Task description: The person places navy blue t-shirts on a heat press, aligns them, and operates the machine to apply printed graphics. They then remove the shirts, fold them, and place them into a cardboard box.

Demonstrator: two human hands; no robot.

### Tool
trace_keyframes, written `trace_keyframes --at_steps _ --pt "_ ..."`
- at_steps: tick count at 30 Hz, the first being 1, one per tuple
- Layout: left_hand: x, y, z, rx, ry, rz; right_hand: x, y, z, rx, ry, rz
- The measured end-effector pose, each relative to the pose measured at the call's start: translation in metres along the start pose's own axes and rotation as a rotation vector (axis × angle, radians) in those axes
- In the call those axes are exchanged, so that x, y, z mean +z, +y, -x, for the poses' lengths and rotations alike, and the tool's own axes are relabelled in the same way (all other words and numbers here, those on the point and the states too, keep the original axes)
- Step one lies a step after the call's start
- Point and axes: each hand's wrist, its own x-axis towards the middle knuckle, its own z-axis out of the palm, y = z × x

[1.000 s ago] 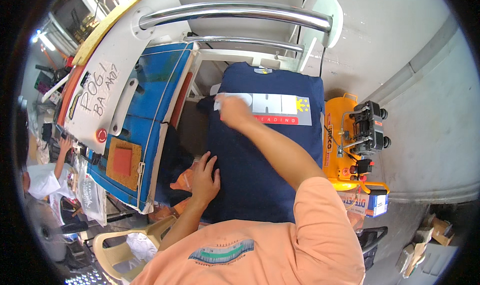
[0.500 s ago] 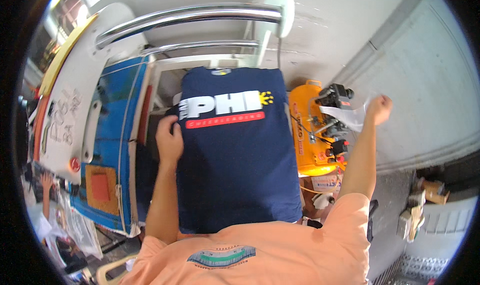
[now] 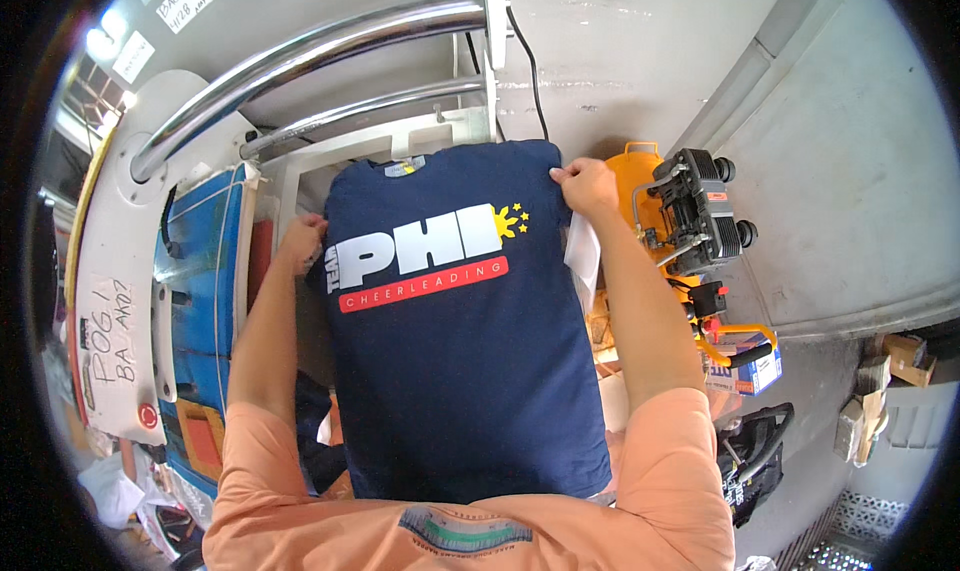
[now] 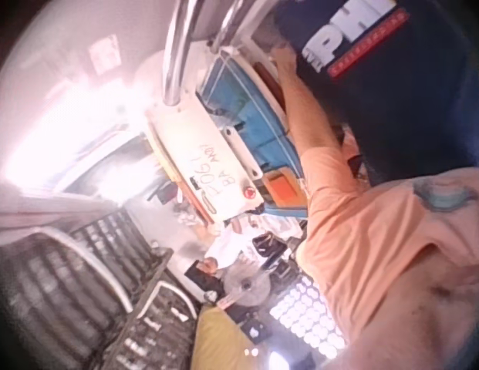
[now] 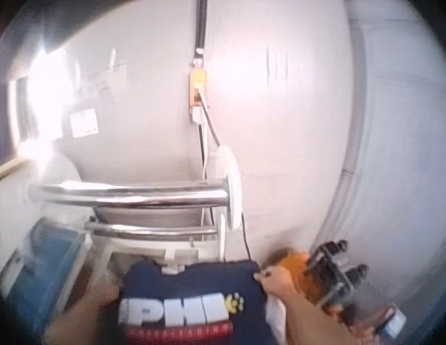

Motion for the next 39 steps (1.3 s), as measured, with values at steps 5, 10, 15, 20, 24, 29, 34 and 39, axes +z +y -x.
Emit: trace_keyframes --at_steps 5,10,15,20,24,29,34,39 --pt "0.004 0.081 -0.023 0.197 0.38 -0.32 -0.028 0.006 -0.003 0.051 0.207 -0.023" --pt "0.06 0.121 0.0 0.781 0.404 -0.452 -0.029 0.013 0.014 -0.133 0.316 0.078" --pt "0.071 0.105 0.079 0.536 0.179 -0.718 -0.057 0.027 0.144 -0.29 -0.061 0.107" --pt "0.058 0.039 0.2 0.313 0.23 -0.551 -0.066 0.055 0.322 0.048 -0.279 0.172" --pt "0.06 0.002 0.36 0.308 0.162 -0.347 -0.057 0.063 0.428 0.172 -0.146 0.173" --pt "0.081 -0.148 0.412 -0.066 -0.014 0.797 -0.031 0.064 0.465 0.212 0.022 0.27" --pt "0.046 -0.139 0.422 -0.159 0.006 0.509 -0.029 0.066 0.475 0.253 0.116 0.24" --pt "0.041 -0.134 0.451 -0.022 0.168 0.394 -0.025 0.09 0.486 0.238 0.158 0.163"
